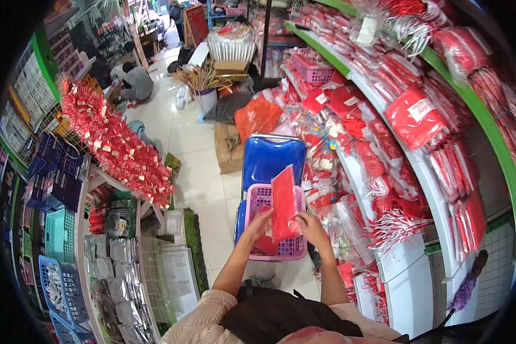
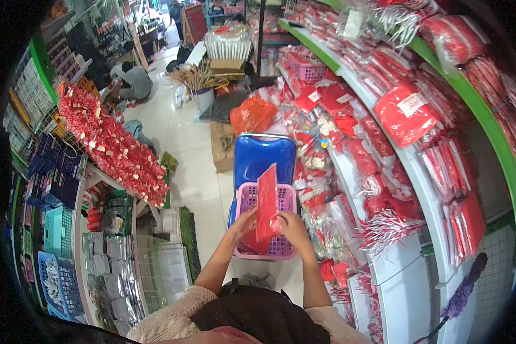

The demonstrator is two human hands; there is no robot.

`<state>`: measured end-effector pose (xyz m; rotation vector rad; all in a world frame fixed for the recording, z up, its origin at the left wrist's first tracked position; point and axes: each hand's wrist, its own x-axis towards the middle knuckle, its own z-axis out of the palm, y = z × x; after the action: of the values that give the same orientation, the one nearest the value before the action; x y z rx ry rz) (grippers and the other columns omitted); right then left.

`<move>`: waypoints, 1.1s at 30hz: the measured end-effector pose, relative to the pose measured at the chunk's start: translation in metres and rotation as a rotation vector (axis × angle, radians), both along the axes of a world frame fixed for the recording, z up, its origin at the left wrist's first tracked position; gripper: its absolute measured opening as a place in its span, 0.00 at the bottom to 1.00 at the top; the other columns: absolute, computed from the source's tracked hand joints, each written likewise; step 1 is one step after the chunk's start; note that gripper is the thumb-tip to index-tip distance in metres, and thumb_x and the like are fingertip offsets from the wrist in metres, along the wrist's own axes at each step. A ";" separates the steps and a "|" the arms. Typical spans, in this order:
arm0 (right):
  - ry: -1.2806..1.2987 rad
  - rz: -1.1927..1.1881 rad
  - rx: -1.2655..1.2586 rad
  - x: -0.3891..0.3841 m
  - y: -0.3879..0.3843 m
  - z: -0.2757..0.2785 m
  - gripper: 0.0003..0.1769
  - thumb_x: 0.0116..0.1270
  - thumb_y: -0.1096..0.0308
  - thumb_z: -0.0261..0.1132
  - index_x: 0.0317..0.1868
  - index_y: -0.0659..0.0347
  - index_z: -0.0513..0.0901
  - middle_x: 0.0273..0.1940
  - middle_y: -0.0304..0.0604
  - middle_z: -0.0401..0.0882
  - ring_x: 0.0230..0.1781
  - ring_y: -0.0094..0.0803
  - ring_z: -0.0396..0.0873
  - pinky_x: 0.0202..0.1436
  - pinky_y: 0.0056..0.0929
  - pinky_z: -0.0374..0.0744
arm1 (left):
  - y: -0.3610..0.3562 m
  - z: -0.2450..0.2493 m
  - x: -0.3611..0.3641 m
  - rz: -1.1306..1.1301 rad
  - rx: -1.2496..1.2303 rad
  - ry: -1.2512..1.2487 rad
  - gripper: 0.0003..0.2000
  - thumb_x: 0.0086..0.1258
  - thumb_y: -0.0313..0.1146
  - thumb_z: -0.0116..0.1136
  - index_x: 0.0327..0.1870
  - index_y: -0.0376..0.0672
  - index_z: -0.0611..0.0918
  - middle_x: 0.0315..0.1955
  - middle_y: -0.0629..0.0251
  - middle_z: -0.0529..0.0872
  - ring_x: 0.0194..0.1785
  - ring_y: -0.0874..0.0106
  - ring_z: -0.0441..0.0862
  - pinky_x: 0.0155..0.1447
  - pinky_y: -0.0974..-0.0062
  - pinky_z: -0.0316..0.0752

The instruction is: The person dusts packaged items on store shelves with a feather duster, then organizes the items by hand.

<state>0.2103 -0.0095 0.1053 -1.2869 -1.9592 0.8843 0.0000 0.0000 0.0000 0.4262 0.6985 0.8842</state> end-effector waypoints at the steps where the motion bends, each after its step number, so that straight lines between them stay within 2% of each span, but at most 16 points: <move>1: 0.015 -0.046 0.111 0.006 0.012 0.004 0.10 0.65 0.69 0.57 0.41 0.67 0.77 0.33 0.55 0.77 0.34 0.43 0.78 0.39 0.34 0.73 | 0.017 0.005 -0.003 0.028 0.069 -0.102 0.28 0.70 0.39 0.51 0.67 0.38 0.59 0.60 0.57 0.71 0.59 0.71 0.73 0.61 0.73 0.70; 2: 0.027 -0.098 0.114 0.012 0.024 0.005 0.09 0.65 0.70 0.56 0.40 0.68 0.76 0.30 0.53 0.76 0.31 0.38 0.77 0.37 0.32 0.72 | 0.034 0.009 -0.004 0.051 0.134 -0.204 0.27 0.71 0.36 0.50 0.67 0.37 0.59 0.59 0.57 0.72 0.59 0.71 0.73 0.61 0.73 0.70; 3: 0.019 -0.127 -0.011 0.028 -0.016 0.045 0.09 0.65 0.70 0.55 0.39 0.68 0.75 0.28 0.51 0.75 0.28 0.30 0.73 0.34 0.30 0.71 | 0.001 0.042 0.008 0.105 0.187 -0.173 0.26 0.71 0.34 0.49 0.67 0.37 0.59 0.59 0.57 0.72 0.58 0.71 0.74 0.60 0.73 0.70; 5: 0.107 -0.211 0.054 0.044 -0.018 0.065 0.11 0.64 0.69 0.56 0.41 0.70 0.72 0.30 0.58 0.76 0.31 0.47 0.78 0.34 0.38 0.71 | 0.010 0.092 0.030 0.212 0.335 -0.139 0.26 0.71 0.31 0.48 0.68 0.37 0.58 0.58 0.58 0.73 0.57 0.71 0.75 0.59 0.73 0.71; 8: 0.189 -0.332 0.067 0.061 -0.033 0.089 0.13 0.65 0.68 0.56 0.45 0.69 0.71 0.27 0.52 0.75 0.28 0.36 0.77 0.33 0.35 0.72 | 0.003 0.164 0.052 0.189 0.477 -0.121 0.27 0.70 0.28 0.47 0.69 0.37 0.56 0.59 0.57 0.71 0.59 0.70 0.73 0.60 0.74 0.70; 11: 0.298 -0.470 0.027 0.062 -0.060 0.132 0.17 0.67 0.65 0.57 0.52 0.67 0.70 0.26 0.46 0.75 0.27 0.27 0.74 0.30 0.30 0.73 | -0.002 0.200 0.076 0.159 0.554 -0.129 0.27 0.70 0.28 0.47 0.69 0.36 0.55 0.61 0.56 0.70 0.63 0.70 0.69 0.63 0.72 0.66; 12: 0.338 -0.484 0.311 0.071 -0.052 0.112 0.19 0.68 0.64 0.57 0.55 0.66 0.69 0.30 0.41 0.76 0.26 0.22 0.73 0.24 0.24 0.72 | -0.004 0.208 0.085 0.142 0.573 -0.178 0.27 0.70 0.28 0.46 0.69 0.35 0.55 0.61 0.56 0.69 0.63 0.70 0.68 0.64 0.72 0.65; 14: 0.531 -0.496 0.229 0.089 -0.056 0.105 0.19 0.68 0.65 0.58 0.55 0.66 0.69 0.33 0.41 0.77 0.25 0.21 0.73 0.22 0.23 0.71 | -0.010 0.229 0.102 0.105 0.597 -0.310 0.25 0.73 0.32 0.43 0.68 0.36 0.57 0.64 0.57 0.66 0.65 0.69 0.67 0.66 0.71 0.62; 15: 0.629 -0.500 0.189 0.094 -0.061 0.110 0.19 0.68 0.66 0.58 0.55 0.66 0.69 0.35 0.41 0.77 0.24 0.21 0.73 0.20 0.22 0.70 | -0.009 0.227 0.111 0.108 0.590 -0.325 0.24 0.73 0.34 0.42 0.68 0.36 0.57 0.64 0.58 0.65 0.65 0.69 0.66 0.66 0.71 0.62; 16: 0.629 -0.582 0.044 0.101 -0.071 0.116 0.18 0.68 0.68 0.57 0.56 0.67 0.69 0.40 0.42 0.78 0.30 0.22 0.75 0.27 0.22 0.73 | -0.004 0.222 0.121 0.109 0.582 -0.341 0.24 0.73 0.36 0.42 0.68 0.37 0.58 0.65 0.59 0.64 0.65 0.69 0.66 0.66 0.71 0.62; 20: 0.780 -0.641 0.169 0.117 -0.092 0.117 0.19 0.68 0.69 0.58 0.56 0.69 0.69 0.45 0.44 0.77 0.41 0.21 0.74 0.41 0.20 0.74 | -0.017 0.239 0.160 0.009 0.401 -0.416 0.22 0.74 0.41 0.42 0.64 0.39 0.65 0.60 0.58 0.71 0.61 0.67 0.71 0.64 0.66 0.66; 23: 0.755 -0.727 0.399 0.136 -0.107 0.098 0.22 0.68 0.70 0.58 0.59 0.69 0.67 0.39 0.42 0.79 0.25 0.18 0.75 0.24 0.16 0.72 | -0.016 0.217 0.196 -0.146 0.293 -0.566 0.23 0.73 0.46 0.42 0.62 0.41 0.67 0.55 0.56 0.76 0.56 0.63 0.76 0.60 0.62 0.70; 24: 0.793 -0.769 0.419 0.137 -0.118 0.106 0.20 0.67 0.70 0.58 0.57 0.69 0.69 0.45 0.44 0.78 0.35 0.20 0.77 0.36 0.17 0.75 | -0.013 0.202 0.210 -0.172 0.310 -0.590 0.22 0.73 0.45 0.43 0.61 0.40 0.68 0.54 0.57 0.77 0.55 0.65 0.76 0.60 0.63 0.71; 28: 0.709 -0.903 0.266 0.166 -0.162 0.104 0.19 0.67 0.70 0.58 0.55 0.71 0.70 0.46 0.44 0.77 0.44 0.23 0.74 0.49 0.22 0.73 | -0.030 0.193 0.264 -0.327 0.303 -0.762 0.29 0.68 0.52 0.47 0.61 0.38 0.66 0.55 0.54 0.75 0.56 0.61 0.75 0.60 0.59 0.70; 30: 0.606 -0.993 0.354 0.177 -0.180 0.104 0.19 0.67 0.69 0.59 0.55 0.71 0.70 0.44 0.44 0.78 0.43 0.22 0.74 0.48 0.21 0.73 | -0.040 0.186 0.295 -0.357 0.242 -0.820 0.36 0.64 0.59 0.49 0.63 0.38 0.64 0.58 0.52 0.72 0.58 0.57 0.72 0.61 0.56 0.68; 33: 0.486 -1.109 0.415 0.181 -0.211 0.125 0.19 0.67 0.68 0.59 0.54 0.71 0.71 0.40 0.41 0.79 0.41 0.20 0.73 0.46 0.20 0.72 | -0.080 0.224 0.319 -0.524 0.100 -0.863 0.35 0.67 0.55 0.47 0.66 0.37 0.60 0.60 0.53 0.69 0.59 0.57 0.71 0.63 0.55 0.67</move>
<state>0.3918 -0.2207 0.2304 -1.4304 -0.7552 0.1658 0.3187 -0.0804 0.2241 0.2545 -0.2517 0.5190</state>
